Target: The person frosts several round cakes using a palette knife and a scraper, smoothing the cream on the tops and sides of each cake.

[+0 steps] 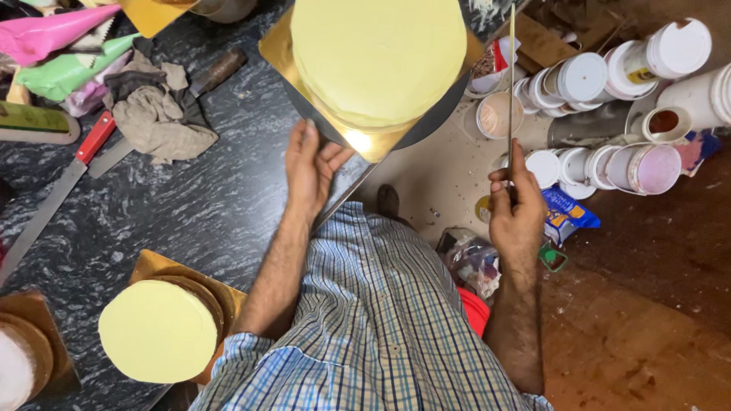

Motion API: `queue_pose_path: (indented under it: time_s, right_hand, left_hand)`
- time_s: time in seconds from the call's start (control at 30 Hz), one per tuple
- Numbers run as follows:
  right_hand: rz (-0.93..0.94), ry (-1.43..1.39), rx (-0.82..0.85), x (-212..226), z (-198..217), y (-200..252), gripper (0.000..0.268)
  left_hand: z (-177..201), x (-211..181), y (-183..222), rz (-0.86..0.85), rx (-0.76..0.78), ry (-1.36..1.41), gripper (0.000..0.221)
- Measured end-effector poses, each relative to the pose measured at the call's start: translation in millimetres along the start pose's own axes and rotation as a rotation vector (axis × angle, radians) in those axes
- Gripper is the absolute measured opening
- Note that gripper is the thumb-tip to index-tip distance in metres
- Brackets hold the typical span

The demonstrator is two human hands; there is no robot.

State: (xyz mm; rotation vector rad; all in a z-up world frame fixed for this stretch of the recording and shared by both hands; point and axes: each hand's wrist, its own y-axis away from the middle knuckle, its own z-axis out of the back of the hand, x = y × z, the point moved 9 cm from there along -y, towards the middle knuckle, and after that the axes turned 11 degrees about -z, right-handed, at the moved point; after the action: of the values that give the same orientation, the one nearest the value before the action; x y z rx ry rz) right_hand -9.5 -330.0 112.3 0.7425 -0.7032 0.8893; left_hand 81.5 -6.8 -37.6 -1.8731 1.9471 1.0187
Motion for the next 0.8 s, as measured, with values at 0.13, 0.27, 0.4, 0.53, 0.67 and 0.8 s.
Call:
queue_pose_path:
  time_s: [0.13, 0.27, 0.4, 0.53, 0.67, 0.8]
  right_hand:
    - [0.224, 0.226, -0.118, 40, 6, 6, 0.057]
    - [0.231, 0.322, -0.188, 51, 5, 5, 0.049]
    - [0.223, 0.320, -0.203, 49, -1, -2, 0.048]
    - [0.333, 0.310, -0.227, 61, -6, -10, 0.048]
    - [0.213, 0.422, -0.285, 60, -8, -32, 0.044]
    - [0.178, 0.556, -0.276, 65, -21, -39, 0.044]
  left_hand:
    - [-14, -41, -20, -0.122, 0.060, -0.153, 0.046]
    - [-21, -24, -17, -0.044, 0.094, -0.151, 0.042]
    - [-20, 2, -16, -0.077, 0.018, -0.135, 0.042]
    - [-38, 16, -14, -0.098, 0.037, -0.070, 0.040]
    - [-46, 15, -17, 0.002, 0.061, 0.063, 0.039]
    - [-37, 11, -24, 0.017, 0.045, 0.019, 0.042]
